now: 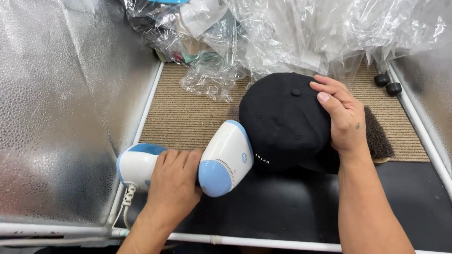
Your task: Steaming a baseball cap with a handheld steamer, brushing it with a lint brush, and then placing it into a plastic bag for packing.
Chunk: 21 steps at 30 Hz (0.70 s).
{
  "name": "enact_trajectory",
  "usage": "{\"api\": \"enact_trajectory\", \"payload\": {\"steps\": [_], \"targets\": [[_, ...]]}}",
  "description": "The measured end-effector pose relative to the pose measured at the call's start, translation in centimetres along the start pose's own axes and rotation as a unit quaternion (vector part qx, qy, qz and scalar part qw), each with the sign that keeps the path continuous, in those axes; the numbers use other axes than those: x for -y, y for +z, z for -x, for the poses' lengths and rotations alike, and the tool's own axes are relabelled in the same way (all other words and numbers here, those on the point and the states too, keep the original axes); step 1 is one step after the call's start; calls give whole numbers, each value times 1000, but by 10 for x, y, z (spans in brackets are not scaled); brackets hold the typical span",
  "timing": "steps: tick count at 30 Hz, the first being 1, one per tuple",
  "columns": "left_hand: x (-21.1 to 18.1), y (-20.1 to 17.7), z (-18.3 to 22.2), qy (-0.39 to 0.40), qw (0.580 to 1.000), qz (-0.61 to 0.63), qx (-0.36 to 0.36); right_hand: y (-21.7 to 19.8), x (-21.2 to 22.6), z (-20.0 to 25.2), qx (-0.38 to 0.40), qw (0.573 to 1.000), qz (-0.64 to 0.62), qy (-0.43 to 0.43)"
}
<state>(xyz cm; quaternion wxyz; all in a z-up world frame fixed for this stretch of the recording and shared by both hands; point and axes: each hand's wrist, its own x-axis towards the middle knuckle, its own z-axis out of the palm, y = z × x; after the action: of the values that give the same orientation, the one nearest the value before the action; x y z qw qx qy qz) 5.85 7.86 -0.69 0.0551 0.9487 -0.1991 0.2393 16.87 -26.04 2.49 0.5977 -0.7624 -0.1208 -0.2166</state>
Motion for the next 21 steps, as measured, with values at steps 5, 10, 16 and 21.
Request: {"api": "enact_trajectory", "payload": {"steps": [5,10,16,21], "targets": [[13,2,-12,21,1000,16,-4,1,-3,-1,-3,1000,-8,9],[-1,-7,-11,55,997,27,-40,2,-3,0,-8,999,-35,28],[-31,-17,-1,60,996,-14,-67,1,-4,1,-6,1000,-17,6],[-71,-15,4,56,998,-4,-25,0,-6,0,-3,1000,-6,-17]]}}
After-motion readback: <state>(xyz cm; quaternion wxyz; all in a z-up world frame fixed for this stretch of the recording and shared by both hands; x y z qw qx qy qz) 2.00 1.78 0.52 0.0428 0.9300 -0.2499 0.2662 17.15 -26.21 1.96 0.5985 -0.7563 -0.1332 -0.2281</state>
